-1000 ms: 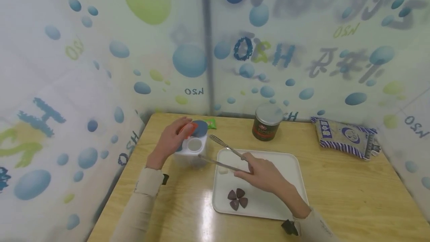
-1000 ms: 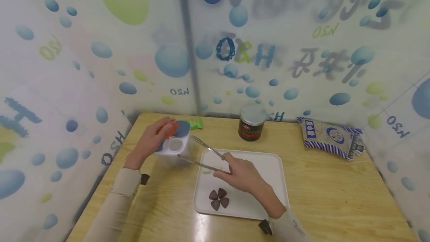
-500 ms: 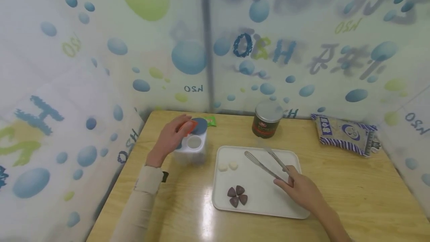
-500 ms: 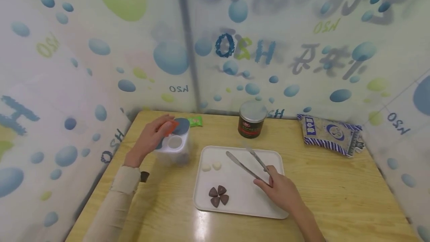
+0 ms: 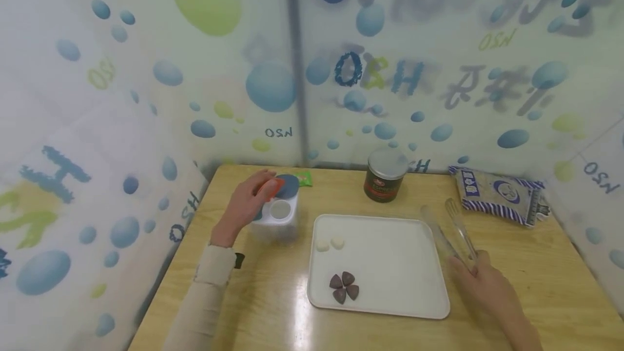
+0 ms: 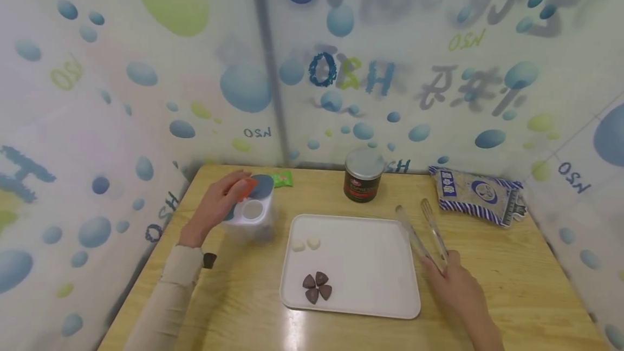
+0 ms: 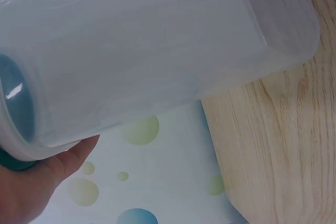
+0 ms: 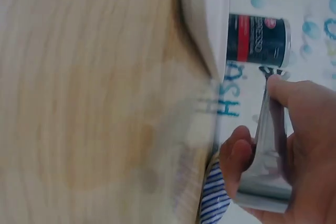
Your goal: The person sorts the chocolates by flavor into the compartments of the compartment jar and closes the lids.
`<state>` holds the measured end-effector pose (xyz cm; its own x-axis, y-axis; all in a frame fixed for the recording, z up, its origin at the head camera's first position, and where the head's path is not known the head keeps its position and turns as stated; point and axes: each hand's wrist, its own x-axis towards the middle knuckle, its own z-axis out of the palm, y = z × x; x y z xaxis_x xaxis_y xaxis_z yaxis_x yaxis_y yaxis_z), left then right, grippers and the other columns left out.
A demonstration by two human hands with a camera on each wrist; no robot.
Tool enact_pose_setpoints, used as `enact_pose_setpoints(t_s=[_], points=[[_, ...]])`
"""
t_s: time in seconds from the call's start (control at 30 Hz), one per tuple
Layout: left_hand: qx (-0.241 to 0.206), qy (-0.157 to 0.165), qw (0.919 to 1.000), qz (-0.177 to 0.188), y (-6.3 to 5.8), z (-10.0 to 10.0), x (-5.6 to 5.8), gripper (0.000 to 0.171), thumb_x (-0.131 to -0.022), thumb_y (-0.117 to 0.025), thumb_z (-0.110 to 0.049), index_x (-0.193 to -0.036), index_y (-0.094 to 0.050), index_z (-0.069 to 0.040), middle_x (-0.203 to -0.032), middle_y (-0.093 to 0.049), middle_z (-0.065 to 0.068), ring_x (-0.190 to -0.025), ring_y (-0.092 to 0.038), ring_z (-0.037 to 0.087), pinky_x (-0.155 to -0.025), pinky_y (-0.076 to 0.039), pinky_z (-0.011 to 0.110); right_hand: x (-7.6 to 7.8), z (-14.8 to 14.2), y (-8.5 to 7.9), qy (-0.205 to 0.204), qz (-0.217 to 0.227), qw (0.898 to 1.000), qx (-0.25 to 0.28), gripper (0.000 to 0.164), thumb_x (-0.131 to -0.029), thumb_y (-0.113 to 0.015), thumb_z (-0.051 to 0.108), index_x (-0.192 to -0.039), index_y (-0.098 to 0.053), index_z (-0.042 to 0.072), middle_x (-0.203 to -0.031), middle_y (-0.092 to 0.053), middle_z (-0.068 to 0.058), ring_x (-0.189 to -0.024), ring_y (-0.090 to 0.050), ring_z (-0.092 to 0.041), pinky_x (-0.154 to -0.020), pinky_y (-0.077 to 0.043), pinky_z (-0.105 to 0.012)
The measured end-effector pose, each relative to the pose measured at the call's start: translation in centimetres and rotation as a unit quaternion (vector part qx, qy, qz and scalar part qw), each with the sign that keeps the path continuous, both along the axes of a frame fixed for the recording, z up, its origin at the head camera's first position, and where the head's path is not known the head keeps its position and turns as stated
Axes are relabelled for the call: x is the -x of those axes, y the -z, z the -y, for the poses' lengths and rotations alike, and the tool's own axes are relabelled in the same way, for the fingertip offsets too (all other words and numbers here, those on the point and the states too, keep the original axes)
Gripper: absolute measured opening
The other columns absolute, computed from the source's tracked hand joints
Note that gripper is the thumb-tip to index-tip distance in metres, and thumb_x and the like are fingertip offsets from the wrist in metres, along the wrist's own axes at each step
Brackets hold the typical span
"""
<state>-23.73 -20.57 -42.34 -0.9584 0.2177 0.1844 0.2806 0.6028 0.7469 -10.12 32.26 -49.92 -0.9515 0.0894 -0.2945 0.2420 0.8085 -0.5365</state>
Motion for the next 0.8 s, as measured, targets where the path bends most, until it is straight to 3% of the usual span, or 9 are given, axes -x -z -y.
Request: enact_pose_setpoints(t_s=[0.17,0.33,0.6,0.8], points=[[0.001,-0.001,1.0,0.004,0.3,0.1,-0.1,0.051,-0.102,-0.052,-0.047,-0.143,-0.055,-0.017,-0.154,-0.046,0.01,-0.145,-0.04,0.031,-0.116,-0.035,0.054,-0.8,-2.4,0.7,0.024,0.043,0.999,-0.019,0.078,-0.1,-0.033,0.066,-0.119,-0.034,-0.01,-0.079,-0.059,-0.015,-0.066,-0.055,-0.026,-0.053,-0.044,-0.038],[0.001,0.006,1.0,-0.006,0.2,0.0,0.3,0.048,-0.102,-0.051,-0.046,-0.139,-0.059,-0.016,-0.152,-0.049,0.009,-0.146,-0.039,0.03,-0.116,-0.034,0.054,-1.5,-3.6,1.7,0.023,0.043,0.998,-0.025,0.074,-0.101,-0.034,0.061,-0.115,-0.035,-0.012,-0.079,-0.061,-0.019,-0.067,-0.059,-0.03,-0.054,-0.046,-0.042],[0.008,0.006,0.9998,-0.019,0.3,0.2,0.2,0.048,-0.104,-0.047,-0.043,-0.143,-0.056,-0.016,-0.153,-0.048,0.009,-0.146,-0.039,0.03,-0.118,-0.032,0.053,-1.4,-3.7,1.7,0.021,0.048,0.996,-0.07,0.078,-0.099,-0.034,0.067,-0.107,-0.04,-0.01,-0.076,-0.063,-0.02,-0.065,-0.063,-0.033,-0.05,-0.044,-0.042],[0.002,0.013,0.9996,-0.026,0.4,0.1,0.2,0.047,-0.106,-0.043,-0.041,-0.142,-0.056,-0.014,-0.152,-0.049,0.01,-0.146,-0.038,0.03,-0.118,-0.031,0.053,-1.2,-3.5,1.3,0.014,0.075,0.992,-0.101,0.085,-0.091,-0.033,0.08,-0.098,-0.049,-0.003,-0.073,-0.059,-0.012,-0.062,-0.057,-0.026,-0.049,-0.04,-0.038]])
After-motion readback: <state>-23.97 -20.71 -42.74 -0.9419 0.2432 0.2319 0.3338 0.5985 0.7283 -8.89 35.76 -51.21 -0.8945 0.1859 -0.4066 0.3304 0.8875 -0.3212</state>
